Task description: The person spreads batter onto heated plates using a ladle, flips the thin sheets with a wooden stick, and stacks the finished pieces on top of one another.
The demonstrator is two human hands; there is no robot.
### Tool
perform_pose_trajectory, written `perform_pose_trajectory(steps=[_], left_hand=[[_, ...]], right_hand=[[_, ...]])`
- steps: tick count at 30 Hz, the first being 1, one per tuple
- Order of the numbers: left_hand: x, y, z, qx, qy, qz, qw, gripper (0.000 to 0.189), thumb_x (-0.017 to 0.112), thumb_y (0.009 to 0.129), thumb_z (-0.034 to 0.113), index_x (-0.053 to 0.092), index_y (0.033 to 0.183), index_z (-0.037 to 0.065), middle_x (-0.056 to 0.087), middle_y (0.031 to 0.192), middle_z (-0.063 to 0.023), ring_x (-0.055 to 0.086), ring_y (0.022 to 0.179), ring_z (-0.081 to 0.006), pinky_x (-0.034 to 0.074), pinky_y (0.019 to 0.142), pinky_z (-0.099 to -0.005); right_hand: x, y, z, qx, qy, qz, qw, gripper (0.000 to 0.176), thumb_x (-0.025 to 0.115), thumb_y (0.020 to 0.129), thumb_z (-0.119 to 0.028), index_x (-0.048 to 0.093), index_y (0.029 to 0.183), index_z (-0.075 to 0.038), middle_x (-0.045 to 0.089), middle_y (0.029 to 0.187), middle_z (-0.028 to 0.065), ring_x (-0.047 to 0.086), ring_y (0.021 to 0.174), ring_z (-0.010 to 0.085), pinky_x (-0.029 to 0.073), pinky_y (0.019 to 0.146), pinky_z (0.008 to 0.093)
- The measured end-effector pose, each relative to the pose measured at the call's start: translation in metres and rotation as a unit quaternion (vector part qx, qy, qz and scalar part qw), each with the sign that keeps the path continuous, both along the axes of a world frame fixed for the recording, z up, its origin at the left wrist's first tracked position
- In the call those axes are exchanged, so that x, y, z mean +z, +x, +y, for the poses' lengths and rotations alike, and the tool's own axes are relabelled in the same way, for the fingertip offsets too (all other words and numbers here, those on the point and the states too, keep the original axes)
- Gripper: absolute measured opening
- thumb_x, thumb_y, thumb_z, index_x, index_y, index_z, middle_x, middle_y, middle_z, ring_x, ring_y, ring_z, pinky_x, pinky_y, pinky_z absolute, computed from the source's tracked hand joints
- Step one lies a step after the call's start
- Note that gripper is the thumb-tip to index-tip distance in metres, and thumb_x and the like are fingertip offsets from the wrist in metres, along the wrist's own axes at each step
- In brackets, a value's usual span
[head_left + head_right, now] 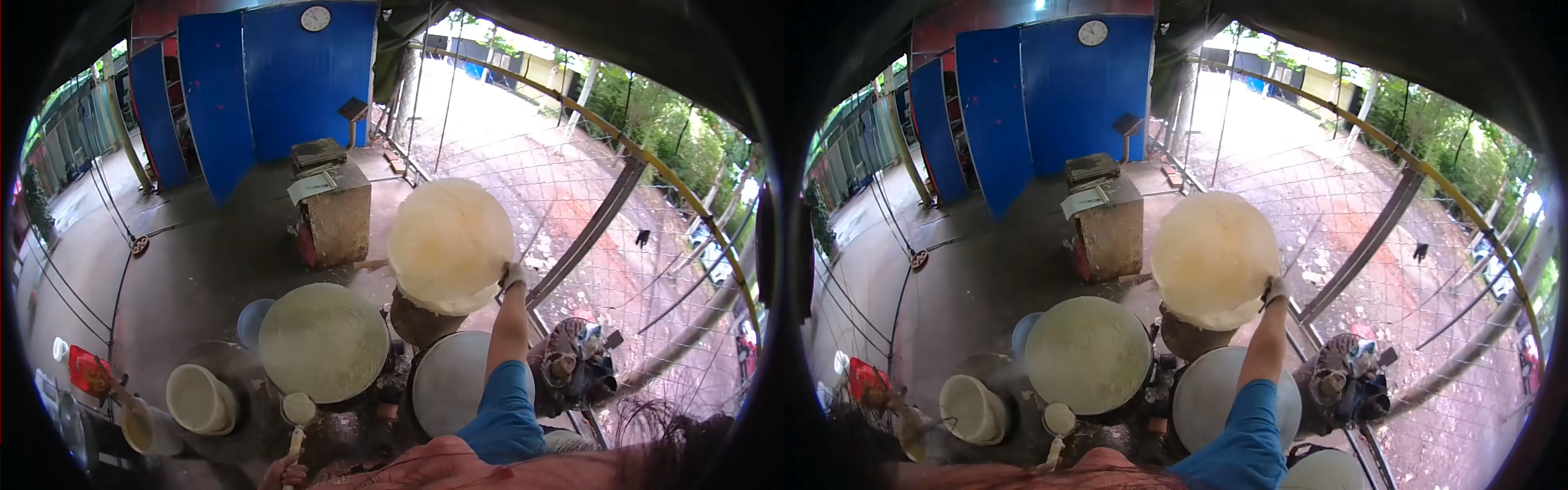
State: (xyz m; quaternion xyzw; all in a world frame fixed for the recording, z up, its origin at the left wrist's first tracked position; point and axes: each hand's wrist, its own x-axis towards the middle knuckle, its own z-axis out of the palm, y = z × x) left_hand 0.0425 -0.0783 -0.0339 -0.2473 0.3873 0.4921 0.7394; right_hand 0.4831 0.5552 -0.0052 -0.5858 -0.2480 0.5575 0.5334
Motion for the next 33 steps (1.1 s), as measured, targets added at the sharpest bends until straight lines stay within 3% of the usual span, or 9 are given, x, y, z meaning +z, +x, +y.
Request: perform_pose_trajectory(steps=[8, 12, 13, 16, 21, 25, 27, 30, 33], left_hand=[[0.023, 0.049, 0.018, 0.157, 0.027, -0.073, 0.985, 0.016, 0.042, 0.093, 0.024, 0.048, 0.104, 0.014, 0.029, 0.057, 0.0012, 0.029, 0.042, -0.0055, 0.027, 0.038, -0.0196], [0.030, 0.061, 0.012, 0.197, 0.049, -0.141, 0.969, 0.021, 0.042, 0.093, 0.025, 0.049, 0.109, 0.014, 0.029, 0.058, 0.0009, 0.029, 0.042, -0.0058, 0.028, 0.038, -0.0198], [0.030, 0.062, 0.010, 0.203, 0.056, -0.168, 0.963, 0.022, 0.042, 0.093, 0.025, 0.049, 0.110, 0.013, 0.029, 0.058, 0.0008, 0.029, 0.042, -0.0058, 0.028, 0.038, -0.0199], [0.034, 0.063, -0.003, 0.214, 0.079, -0.262, 0.938, 0.026, 0.041, 0.094, 0.026, 0.050, 0.114, 0.013, 0.028, 0.058, 0.0006, 0.029, 0.043, -0.0060, 0.028, 0.038, -0.0201], [0.002, 0.040, -0.041, 0.138, 0.109, -0.358, 0.917, 0.031, 0.044, 0.092, 0.031, 0.050, 0.117, 0.014, 0.033, 0.061, -0.0001, 0.031, 0.045, -0.0067, 0.030, 0.040, -0.0219], [-0.054, 0.009, -0.073, 0.051, 0.146, -0.350, 0.924, 0.037, 0.044, 0.092, 0.033, 0.045, 0.125, 0.017, 0.031, 0.059, 0.0001, 0.031, 0.043, -0.0069, 0.030, 0.038, -0.0223], [-0.045, 0.006, -0.084, 0.065, 0.102, -0.321, 0.939, 0.038, 0.043, 0.093, 0.033, 0.044, 0.128, 0.017, 0.029, 0.057, 0.0006, 0.029, 0.040, -0.0061, 0.029, 0.035, -0.0211], [-0.039, 0.004, -0.107, 0.090, 0.058, -0.277, 0.955, 0.039, 0.042, 0.093, 0.032, 0.043, 0.128, 0.017, 0.029, 0.056, 0.0010, 0.028, 0.038, -0.0052, 0.028, 0.034, -0.0201], [-0.047, 0.000, -0.128, 0.086, 0.088, -0.276, 0.953, 0.039, 0.042, 0.093, 0.031, 0.042, 0.129, 0.017, 0.029, 0.056, 0.0010, 0.027, 0.038, -0.0047, 0.027, 0.034, -0.0195]], right_hand=[[-0.120, -0.004, 0.016, -0.259, -0.045, -0.034, 0.964, 0.023, 0.060, 0.076, -0.018, 0.056, 0.079, 0.005, 0.055, 0.060, 0.0122, 0.055, 0.046, 0.0201, 0.040, 0.037, 0.0362], [-0.089, 0.004, -0.007, -0.077, -0.070, -0.214, 0.971, 0.028, 0.063, 0.076, -0.023, 0.056, 0.081, 0.003, 0.059, 0.069, 0.0178, 0.059, 0.054, 0.0265, 0.044, 0.044, 0.0385], [-0.078, -0.002, -0.028, -0.114, -0.052, -0.494, 0.860, 0.035, 0.063, 0.076, -0.033, 0.057, 0.083, 0.001, 0.062, 0.078, 0.0210, 0.062, 0.070, 0.0335, 0.046, 0.058, 0.0430], [-0.046, -0.020, -0.081, -0.075, -0.008, -0.556, 0.828, 0.043, 0.062, 0.075, -0.042, 0.057, 0.090, -0.002, 0.062, 0.086, 0.0215, 0.060, 0.082, 0.0370, 0.045, 0.069, 0.0444], [-0.082, -0.117, -0.255, 0.205, 0.204, -0.344, 0.893, 0.035, 0.060, 0.077, -0.039, 0.061, 0.095, -0.009, 0.062, 0.091, 0.0152, 0.060, 0.078, 0.0297, 0.046, 0.068, 0.0397], [-0.009, -0.242, -0.453, 0.510, 0.015, -0.189, 0.839, 0.043, 0.058, 0.076, -0.044, 0.061, 0.103, -0.011, 0.063, 0.089, 0.0101, 0.060, 0.078, 0.0219, 0.047, 0.070, 0.0313], [-0.018, -0.289, -0.513, 0.640, 0.058, -0.177, 0.745, 0.044, 0.056, 0.080, -0.043, 0.059, 0.108, -0.010, 0.062, 0.091, 0.0076, 0.059, 0.077, 0.0187, 0.047, 0.070, 0.0305], [-0.068, -0.346, -0.594, 0.665, 0.293, -0.292, 0.622, 0.040, 0.052, 0.077, -0.040, 0.062, 0.098, -0.008, 0.062, 0.090, 0.0140, 0.059, 0.079, 0.0327, 0.047, 0.070, 0.0384], [-0.022, -0.336, -0.620, 0.686, 0.242, -0.322, 0.605, 0.039, 0.052, 0.074, -0.039, 0.062, 0.095, -0.008, 0.062, 0.092, 0.0136, 0.059, 0.081, 0.0345, 0.046, 0.074, 0.0408]])
